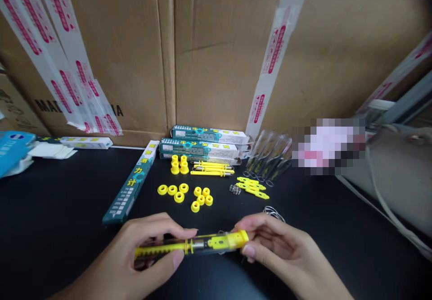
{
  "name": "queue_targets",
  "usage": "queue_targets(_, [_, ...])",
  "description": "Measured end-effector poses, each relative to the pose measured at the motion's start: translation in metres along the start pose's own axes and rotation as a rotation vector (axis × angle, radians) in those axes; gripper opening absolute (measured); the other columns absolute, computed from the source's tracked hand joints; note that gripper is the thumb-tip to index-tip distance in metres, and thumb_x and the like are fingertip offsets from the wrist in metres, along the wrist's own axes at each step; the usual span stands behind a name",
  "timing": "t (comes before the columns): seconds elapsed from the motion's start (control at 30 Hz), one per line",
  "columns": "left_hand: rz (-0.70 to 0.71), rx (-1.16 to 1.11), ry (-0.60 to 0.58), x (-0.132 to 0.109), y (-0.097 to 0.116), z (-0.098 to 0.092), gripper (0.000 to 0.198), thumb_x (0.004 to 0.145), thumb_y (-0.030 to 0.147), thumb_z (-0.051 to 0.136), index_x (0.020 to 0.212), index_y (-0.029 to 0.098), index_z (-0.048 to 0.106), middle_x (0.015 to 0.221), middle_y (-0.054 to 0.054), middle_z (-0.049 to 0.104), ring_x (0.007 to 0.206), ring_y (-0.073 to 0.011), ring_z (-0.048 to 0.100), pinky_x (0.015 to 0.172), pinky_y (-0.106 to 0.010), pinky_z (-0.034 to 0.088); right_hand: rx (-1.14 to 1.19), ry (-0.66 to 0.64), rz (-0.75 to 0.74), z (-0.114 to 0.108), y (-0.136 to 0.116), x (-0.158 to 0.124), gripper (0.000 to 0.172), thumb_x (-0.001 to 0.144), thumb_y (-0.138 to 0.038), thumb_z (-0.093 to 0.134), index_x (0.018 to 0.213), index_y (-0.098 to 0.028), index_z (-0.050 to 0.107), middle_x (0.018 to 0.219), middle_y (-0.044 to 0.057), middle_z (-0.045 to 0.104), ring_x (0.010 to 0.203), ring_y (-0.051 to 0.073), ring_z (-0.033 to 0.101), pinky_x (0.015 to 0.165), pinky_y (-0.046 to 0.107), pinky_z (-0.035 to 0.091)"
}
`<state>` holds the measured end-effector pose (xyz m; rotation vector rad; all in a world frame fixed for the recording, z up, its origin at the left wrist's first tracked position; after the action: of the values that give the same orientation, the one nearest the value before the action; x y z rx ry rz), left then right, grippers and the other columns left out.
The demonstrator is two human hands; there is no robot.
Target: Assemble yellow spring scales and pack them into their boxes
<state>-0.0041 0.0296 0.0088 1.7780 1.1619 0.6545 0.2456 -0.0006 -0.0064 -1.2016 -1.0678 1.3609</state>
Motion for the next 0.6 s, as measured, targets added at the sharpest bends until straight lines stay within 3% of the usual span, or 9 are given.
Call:
queue_targets(0.17, [0.096,-0.118,-0.107,0.000,-0.006,-0.003,0.029,0.098,0.043,0.060,0.115,0.034,0.081,0.098,-0.001,0.071,0.085,-0.0181,0.064,0.077,-0.025,0.046,0.000,-0.023,-0.003,0.000,0.002,0.001,0.026,0.072,-0.042,0.096,0.087,-0.026,0.084,0.082,0.000,0.081,0.076,0.015,0.073,0.074,0.020,0.059])
queue_targets(0.23, [0.092,-0.162,-0.145,0.001,-0.008,-0.007,0.033,0.100,0.049,0.057,0.118,0.035,0.081,0.099,-0.002,0.070,0.078,-0.0158,0.060,0.070,-0.024,0.046,-0.008,-0.020,-0.004,0.001,0.002,0.000,0.028,0.071,-0.042,0.096,0.090,-0.026,0.084,0.086,0.001,0.082,0.079,0.017,0.074,0.077,0.024,0.061])
queue_targets(0.37, [-0.043,-0.323,-0.240,0.007,-0.018,-0.011,0.048,0.097,0.067,0.053,0.120,0.036,0.081,0.103,-0.004,0.063,0.056,-0.0071,0.050,0.042,-0.016,0.031,-0.019,-0.022,-0.024,0.001,0.000,-0.001,0.024,0.074,-0.037,0.095,0.092,-0.026,0.085,0.091,0.002,0.082,0.081,0.019,0.076,0.078,0.027,0.063])
queue_targets(0.5, [-0.202,-0.457,-0.352,0.011,-0.029,-0.010,0.069,0.085,0.080,0.056,0.115,0.024,0.083,0.099,-0.009,0.070,0.048,-0.0094,0.060,0.038,-0.017,0.041,0.008,-0.038,-0.013,0.002,0.001,-0.001,0.021,0.075,-0.034,0.094,0.091,-0.026,0.085,0.091,0.001,0.083,0.083,0.019,0.077,0.079,0.024,0.063])
queue_targets(0.6, [-0.264,-0.468,-0.369,0.011,-0.029,-0.010,0.080,0.084,0.082,0.049,0.112,0.015,0.082,0.083,-0.011,0.076,0.042,-0.0122,0.055,0.038,-0.021,0.041,0.019,-0.065,0.018,0.003,0.003,-0.001,0.023,0.074,-0.036,0.095,0.092,-0.026,0.085,0.093,0.002,0.084,0.085,0.019,0.078,0.081,0.023,0.063])
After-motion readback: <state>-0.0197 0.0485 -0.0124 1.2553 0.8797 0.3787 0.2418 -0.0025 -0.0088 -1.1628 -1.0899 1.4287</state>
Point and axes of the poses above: each hand's wrist, its own x-axis towards the middle knuckle, its own z-axis out of the palm, y = z × x, the point moved 3 cm from there along x, towards the middle knuckle
